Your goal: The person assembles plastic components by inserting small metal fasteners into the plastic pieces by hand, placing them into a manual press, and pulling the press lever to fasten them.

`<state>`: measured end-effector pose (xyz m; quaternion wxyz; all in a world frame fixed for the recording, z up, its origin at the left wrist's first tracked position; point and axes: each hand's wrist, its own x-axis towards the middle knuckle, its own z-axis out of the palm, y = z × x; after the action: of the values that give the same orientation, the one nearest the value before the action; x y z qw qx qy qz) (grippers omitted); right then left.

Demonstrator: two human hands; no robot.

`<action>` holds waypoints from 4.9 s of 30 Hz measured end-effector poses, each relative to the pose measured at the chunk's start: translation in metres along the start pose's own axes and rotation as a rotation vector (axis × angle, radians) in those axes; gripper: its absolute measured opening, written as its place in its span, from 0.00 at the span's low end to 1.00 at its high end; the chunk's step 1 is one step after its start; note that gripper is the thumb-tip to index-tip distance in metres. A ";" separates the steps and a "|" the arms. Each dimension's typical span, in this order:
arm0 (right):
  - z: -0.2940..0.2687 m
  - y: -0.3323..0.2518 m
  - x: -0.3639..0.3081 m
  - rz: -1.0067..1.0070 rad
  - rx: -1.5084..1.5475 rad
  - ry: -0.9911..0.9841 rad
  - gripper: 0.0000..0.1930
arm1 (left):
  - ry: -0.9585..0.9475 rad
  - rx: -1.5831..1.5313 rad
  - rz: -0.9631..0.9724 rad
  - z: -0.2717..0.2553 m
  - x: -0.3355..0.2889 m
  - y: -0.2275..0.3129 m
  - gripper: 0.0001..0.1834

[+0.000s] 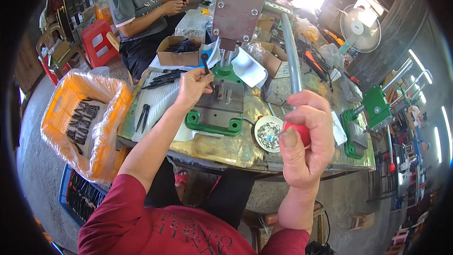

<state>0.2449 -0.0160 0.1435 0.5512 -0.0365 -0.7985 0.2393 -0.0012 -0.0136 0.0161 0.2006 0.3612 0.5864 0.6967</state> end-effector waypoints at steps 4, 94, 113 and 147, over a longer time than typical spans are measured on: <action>0.005 -0.008 -0.001 0.012 0.108 0.137 0.23 | -0.062 -0.254 -0.111 -0.016 -0.016 0.012 0.06; 0.125 0.023 -0.121 0.954 0.779 -0.068 0.08 | -0.271 -0.312 -0.278 -0.054 -0.157 0.028 0.13; 0.123 0.026 -0.108 0.953 0.757 -0.045 0.06 | -0.286 -0.314 -0.261 -0.049 -0.150 0.037 0.14; 0.128 0.032 -0.102 0.925 0.674 -0.016 0.05 | -0.302 -0.205 -0.231 -0.046 -0.138 0.035 0.12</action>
<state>0.1636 -0.0643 0.0065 0.3639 -0.2028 -0.5832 0.6973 0.0610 -0.1497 0.0099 0.4005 0.3697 0.5130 0.6631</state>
